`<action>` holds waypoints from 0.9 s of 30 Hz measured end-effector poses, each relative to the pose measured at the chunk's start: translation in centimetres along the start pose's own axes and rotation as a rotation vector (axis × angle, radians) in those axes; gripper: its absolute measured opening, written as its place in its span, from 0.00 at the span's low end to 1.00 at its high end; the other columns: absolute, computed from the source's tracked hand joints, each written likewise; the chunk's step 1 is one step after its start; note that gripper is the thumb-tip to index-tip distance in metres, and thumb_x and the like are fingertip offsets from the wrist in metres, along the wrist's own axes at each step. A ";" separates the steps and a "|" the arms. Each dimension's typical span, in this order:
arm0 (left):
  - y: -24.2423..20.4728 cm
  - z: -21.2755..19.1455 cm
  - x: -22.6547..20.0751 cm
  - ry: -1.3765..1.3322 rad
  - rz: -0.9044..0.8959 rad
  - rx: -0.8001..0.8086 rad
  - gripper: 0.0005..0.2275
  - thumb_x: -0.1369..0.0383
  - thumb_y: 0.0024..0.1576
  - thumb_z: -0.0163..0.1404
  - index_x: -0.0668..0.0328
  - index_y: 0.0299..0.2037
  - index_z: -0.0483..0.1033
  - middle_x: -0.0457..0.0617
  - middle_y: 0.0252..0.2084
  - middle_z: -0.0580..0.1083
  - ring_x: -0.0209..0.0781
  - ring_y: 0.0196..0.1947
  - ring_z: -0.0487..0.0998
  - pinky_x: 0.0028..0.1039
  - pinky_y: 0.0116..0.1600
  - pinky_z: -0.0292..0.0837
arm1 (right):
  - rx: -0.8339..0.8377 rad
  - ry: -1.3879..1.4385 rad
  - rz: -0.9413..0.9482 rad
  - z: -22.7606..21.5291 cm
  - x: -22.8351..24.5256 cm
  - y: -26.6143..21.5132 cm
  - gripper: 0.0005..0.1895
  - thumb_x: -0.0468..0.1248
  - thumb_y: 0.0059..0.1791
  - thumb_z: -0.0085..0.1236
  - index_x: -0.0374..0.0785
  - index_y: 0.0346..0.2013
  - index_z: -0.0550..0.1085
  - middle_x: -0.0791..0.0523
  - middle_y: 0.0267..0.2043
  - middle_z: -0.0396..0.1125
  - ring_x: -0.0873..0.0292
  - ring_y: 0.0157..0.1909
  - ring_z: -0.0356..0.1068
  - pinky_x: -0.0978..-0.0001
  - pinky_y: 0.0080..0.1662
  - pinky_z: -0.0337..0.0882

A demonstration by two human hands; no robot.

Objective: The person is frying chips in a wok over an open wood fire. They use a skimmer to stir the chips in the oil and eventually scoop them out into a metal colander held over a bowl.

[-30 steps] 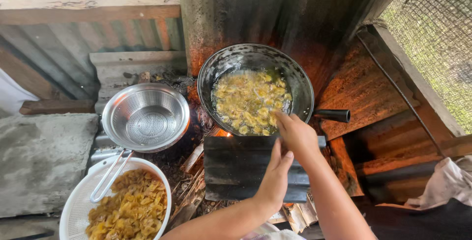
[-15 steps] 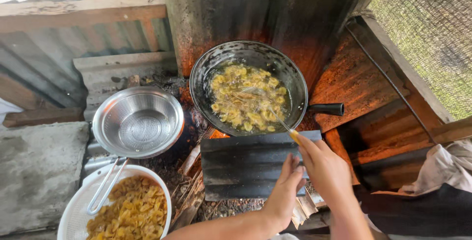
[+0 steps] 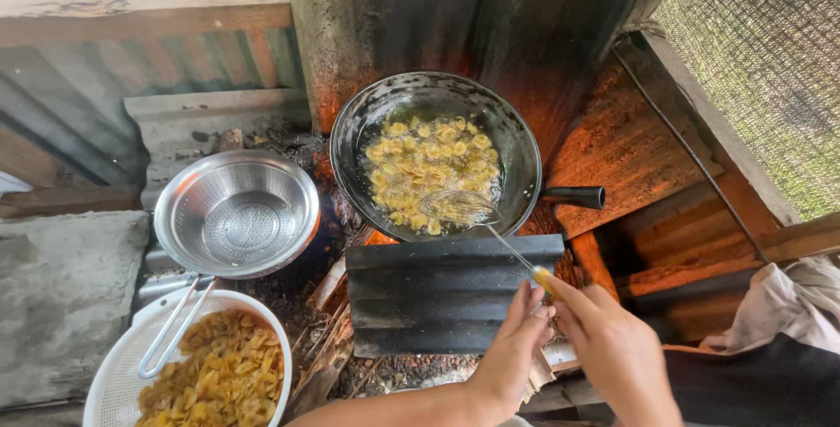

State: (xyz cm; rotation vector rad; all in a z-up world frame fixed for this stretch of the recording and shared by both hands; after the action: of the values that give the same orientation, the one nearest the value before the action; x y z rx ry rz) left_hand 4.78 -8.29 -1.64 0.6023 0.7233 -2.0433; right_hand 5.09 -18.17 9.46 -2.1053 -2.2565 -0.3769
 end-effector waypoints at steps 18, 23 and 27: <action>-0.2 3.1 -2.0 0.041 0.077 0.071 0.34 0.58 0.65 0.39 0.58 0.77 0.36 0.49 0.80 0.47 0.43 0.76 0.51 0.32 0.74 0.46 | -0.188 0.233 -0.017 -1.0 -3.2 4.0 0.17 0.42 0.52 0.52 0.48 0.54 0.77 0.51 0.39 0.74 0.44 0.39 0.74 0.54 0.38 0.72; 1.8 2.8 -3.3 0.151 0.155 -0.006 0.33 0.58 0.64 0.41 0.59 0.77 0.42 0.56 0.79 0.46 0.46 0.78 0.45 0.32 0.76 0.37 | -0.150 0.149 0.236 3.4 -4.2 6.8 0.17 0.45 0.57 0.50 0.49 0.60 0.74 0.47 0.45 0.74 0.40 0.45 0.74 0.50 0.43 0.72; 1.1 2.2 -3.9 0.303 0.343 -0.027 0.31 0.59 0.66 0.40 0.63 0.76 0.41 0.56 0.80 0.44 0.44 0.80 0.40 0.32 0.77 0.36 | -0.050 0.515 0.155 7.1 -2.7 6.0 0.20 0.45 0.54 0.50 0.47 0.60 0.71 0.42 0.43 0.74 0.40 0.47 0.75 0.53 0.44 0.73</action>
State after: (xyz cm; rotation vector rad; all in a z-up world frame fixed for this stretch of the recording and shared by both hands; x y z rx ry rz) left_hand 7.41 -8.10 2.15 0.9635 0.7607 -1.6417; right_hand 12.27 -19.13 2.98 -1.9017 -1.7978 -0.8578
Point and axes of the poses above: each hand's wrist, its own y-axis towards the middle knuckle, its own z-axis out of the palm, x = y × z, the point moved 4 cm from there along y, towards the middle knuckle
